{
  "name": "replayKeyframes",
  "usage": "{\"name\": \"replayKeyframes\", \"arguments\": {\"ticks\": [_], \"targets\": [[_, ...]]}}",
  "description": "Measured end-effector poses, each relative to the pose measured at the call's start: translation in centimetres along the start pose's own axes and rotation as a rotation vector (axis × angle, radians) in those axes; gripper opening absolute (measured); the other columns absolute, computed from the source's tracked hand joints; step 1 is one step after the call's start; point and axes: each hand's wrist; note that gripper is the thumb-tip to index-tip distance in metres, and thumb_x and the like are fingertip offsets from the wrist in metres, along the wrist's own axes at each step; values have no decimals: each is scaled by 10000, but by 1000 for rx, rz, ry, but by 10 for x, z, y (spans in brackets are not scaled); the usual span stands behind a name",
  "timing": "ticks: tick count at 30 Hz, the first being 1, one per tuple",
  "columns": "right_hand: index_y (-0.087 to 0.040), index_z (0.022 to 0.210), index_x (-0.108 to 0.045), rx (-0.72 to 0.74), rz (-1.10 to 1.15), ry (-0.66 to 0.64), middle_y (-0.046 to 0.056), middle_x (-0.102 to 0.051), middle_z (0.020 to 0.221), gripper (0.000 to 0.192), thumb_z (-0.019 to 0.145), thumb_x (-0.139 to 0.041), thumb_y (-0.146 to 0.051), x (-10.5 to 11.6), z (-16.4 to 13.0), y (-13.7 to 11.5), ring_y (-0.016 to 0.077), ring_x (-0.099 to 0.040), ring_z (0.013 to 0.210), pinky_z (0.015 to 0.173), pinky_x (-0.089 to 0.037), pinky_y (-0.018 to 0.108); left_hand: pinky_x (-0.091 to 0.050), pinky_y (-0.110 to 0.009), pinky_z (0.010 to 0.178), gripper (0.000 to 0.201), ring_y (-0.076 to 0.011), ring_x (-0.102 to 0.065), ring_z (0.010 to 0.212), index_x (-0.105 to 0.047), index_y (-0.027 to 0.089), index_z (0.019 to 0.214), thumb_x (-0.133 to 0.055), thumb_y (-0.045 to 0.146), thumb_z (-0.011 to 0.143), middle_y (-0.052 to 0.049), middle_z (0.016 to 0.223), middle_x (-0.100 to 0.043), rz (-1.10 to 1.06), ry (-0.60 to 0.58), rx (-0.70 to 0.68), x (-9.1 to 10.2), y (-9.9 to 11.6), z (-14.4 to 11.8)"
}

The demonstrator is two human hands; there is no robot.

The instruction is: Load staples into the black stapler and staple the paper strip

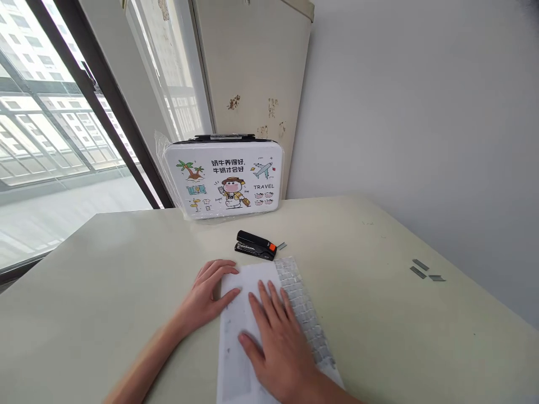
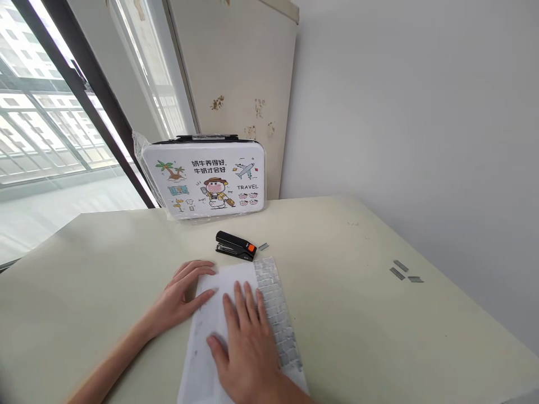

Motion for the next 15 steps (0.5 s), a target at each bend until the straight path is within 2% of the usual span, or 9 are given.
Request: {"name": "replayKeyframes", "arguments": {"ticks": [3, 6, 8, 12, 15], "targets": [[-215, 1630, -392, -13, 67, 33, 50, -171, 1730, 700, 1016, -569, -498, -10, 14, -18, 383, -142, 1604, 1307, -173, 656, -314, -346, 1173, 332, -323, -558, 1272, -805, 301, 1042, -904, 272, 726, -84, 1269, -726, 8, -14, 44, 14, -7, 1], [-189, 1627, -394, -16, 111, -2, 65, -184, 1728, 710, 1012, -577, -491, -9, 18, -24, 373, -138, 1606, 1308, -183, 643, -300, -402, 1204, 348, -346, -551, 1274, -809, 293, 1011, -932, 307, 686, -89, 1252, -738, -39, -9, 72, 25, -11, 2], [-162, 1629, -384, -26, 122, -57, 75, -163, 1732, 718, 1017, -566, -490, -4, 17, -25, 360, -110, 1612, 1314, -169, 629, -322, -436, 1202, 348, -344, -547, 1293, -795, 291, 1059, -900, 363, 736, -86, 1286, -723, 35, -63, 38, 29, -14, 2], [-113, 1633, -358, -33, 145, -174, 88, -98, 1744, 717, 1037, -526, -477, 6, 13, -30, 333, -26, 1623, 1328, -116, 592, -399, -463, 1168, 372, -304, -532, 1348, -695, 298, 1260, -722, 455, 924, -63, 1428, -638, 356, -221, -110, 37, -22, 1], [-118, 1618, -389, -38, 201, -210, 101, -177, 1743, 708, 1024, -546, -469, 15, 16, -30, 324, -79, 1626, 1325, -161, 565, -427, -457, 1159, 378, -290, -515, 1376, -648, 295, 1315, -658, 465, 978, -68, 1472, -603, 451, -254, -160, 43, -28, 0]]}}
Point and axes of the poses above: each hand's wrist, its own z-axis towards the middle knuckle, its own x-axis out of the back of the hand, y = z × x
